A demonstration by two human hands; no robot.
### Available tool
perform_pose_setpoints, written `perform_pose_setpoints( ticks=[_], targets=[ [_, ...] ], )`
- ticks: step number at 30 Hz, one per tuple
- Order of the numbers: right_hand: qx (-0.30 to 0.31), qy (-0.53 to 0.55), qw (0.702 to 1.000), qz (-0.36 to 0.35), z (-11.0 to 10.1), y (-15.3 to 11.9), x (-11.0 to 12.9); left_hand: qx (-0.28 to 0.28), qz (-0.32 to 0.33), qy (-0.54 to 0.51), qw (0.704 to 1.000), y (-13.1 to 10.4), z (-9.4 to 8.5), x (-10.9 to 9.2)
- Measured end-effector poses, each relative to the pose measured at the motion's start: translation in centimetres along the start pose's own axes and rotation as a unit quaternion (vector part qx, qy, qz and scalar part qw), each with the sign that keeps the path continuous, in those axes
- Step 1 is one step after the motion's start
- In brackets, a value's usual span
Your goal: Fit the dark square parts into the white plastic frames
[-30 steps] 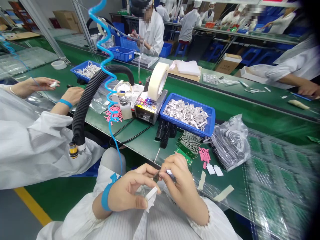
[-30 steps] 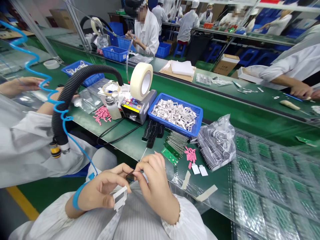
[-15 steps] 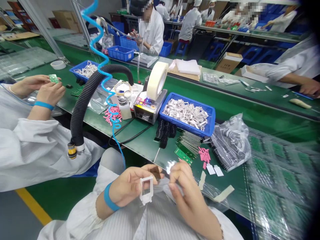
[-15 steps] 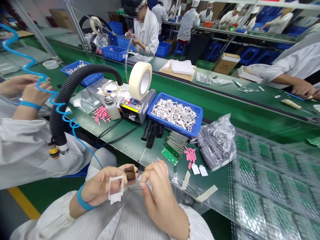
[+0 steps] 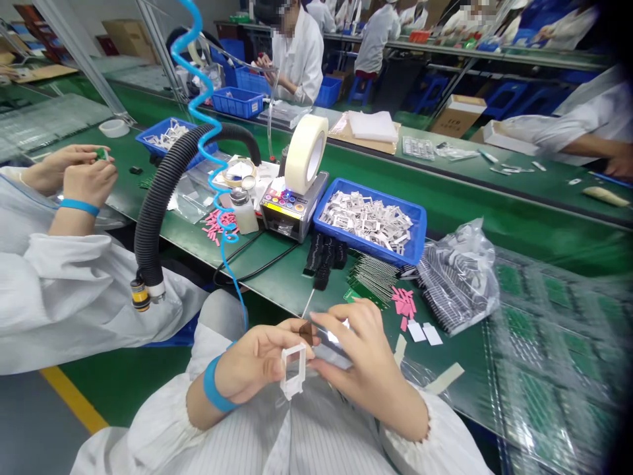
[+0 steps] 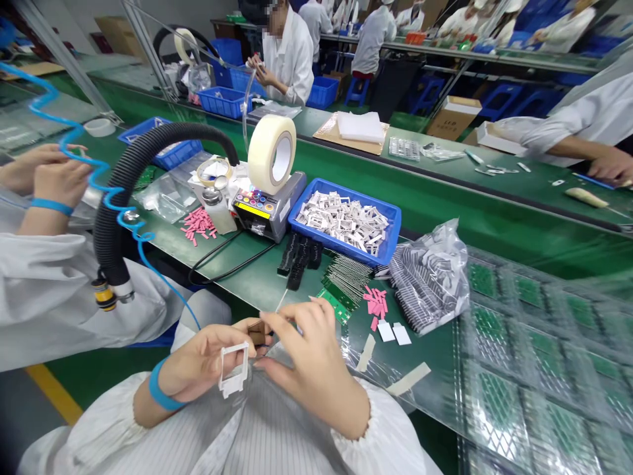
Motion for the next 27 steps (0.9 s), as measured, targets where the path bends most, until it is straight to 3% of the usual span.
perform_pose_setpoints(
  ticks=[3,7,14,18,21,27],
  targets=[
    [-0.007,-0.023,0.999,-0.043,0.1,1.4,1.3,-0.017,-0.005,0.014,1.000,0.0,-0.2,0.2],
    [-0.008,-0.077,0.995,-0.070,0.5,1.7,1.3,-0.032,-0.005,0.013,0.999,0.1,-0.4,0.6],
    [-0.013,-0.152,0.981,-0.117,-1.5,0.9,-0.6,-0.013,-0.009,-0.048,0.999,0.2,-0.4,0.3],
    [-0.085,-0.064,0.992,-0.070,-3.2,0.4,-1.7,-0.046,-0.020,-0.081,0.995,1.3,-0.2,0.6],
    [-0.145,0.059,0.986,-0.054,-3.7,0.2,-0.8,-0.033,-0.024,-0.117,0.992,2.6,0.9,0.9],
    [-0.138,0.105,0.983,-0.055,-2.2,0.5,0.8,0.006,-0.020,-0.112,0.994,3.6,2.6,1.1]
  ],
)
Point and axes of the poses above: each hand's wrist, its own y-axis towards the middle knuckle, its own z-axis out of the palm, x = y × z, the point moved 3 cm from there along y, towards the middle knuckle, and after that the axes turned 14 degrees about y, right-handed, at the moved point
